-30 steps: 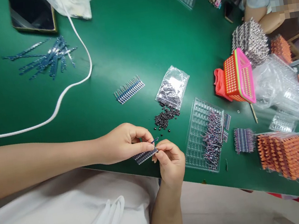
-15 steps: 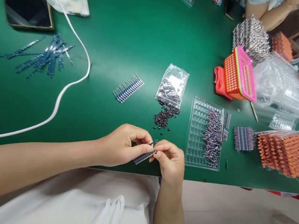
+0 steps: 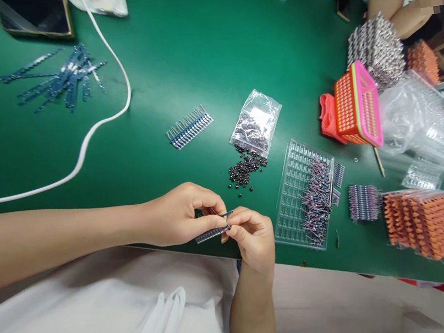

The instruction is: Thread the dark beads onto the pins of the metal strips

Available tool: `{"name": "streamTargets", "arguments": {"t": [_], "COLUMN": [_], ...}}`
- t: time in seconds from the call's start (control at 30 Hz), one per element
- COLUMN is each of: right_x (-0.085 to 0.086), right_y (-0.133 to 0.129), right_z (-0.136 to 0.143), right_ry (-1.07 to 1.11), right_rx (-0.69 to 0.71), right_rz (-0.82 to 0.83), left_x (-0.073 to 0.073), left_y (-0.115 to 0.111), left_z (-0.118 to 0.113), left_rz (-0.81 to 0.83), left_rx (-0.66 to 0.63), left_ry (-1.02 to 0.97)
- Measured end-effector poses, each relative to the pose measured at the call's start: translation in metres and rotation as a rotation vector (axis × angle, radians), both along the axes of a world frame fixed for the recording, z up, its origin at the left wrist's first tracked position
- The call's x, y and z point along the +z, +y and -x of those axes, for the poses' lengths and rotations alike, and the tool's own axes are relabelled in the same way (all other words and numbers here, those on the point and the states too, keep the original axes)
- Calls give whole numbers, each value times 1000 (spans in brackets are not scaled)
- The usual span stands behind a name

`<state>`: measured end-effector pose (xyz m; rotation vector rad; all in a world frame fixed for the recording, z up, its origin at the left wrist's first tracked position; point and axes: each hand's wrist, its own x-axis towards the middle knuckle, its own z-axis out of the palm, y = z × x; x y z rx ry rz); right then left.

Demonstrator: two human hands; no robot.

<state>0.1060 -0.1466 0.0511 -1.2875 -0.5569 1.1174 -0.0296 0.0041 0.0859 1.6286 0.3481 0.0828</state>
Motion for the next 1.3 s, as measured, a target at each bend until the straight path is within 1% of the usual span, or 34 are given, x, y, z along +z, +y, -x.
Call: {"name": "streamTargets", "arguments": {"t": [0.17,0.47,0.6,0.87,0.97,1.07,1.2,1.3], "right_x": [1,2,2,0,-3,-5,-5,-2], "right_y": [0,2,2,0,1,1,-2,-5], "right_z": [-2,-2,-2,-1,3,6,6,6], "right_ry": [14,26,-1,-1,-21,-57,-108,-166], "right_rx": [21,33,34,31,-36,-113,-118,-117], "right_rz": [10,24,57,57,54,37,15,21], "left_x": [0,0,0,-1,-1,-1,-2,-2], "left_y": [1,1,1,1,2,2,2,2], "left_z": [1,0,0,-1,-2,-4,-5,-4], "left_rz": [17,-9,7,-46,-47,14,82,27], "left_rx": [-10,-17,-18,-22,17,77,129,145], "left_ry": [-6,8,13,30,91,107,62,50]}}
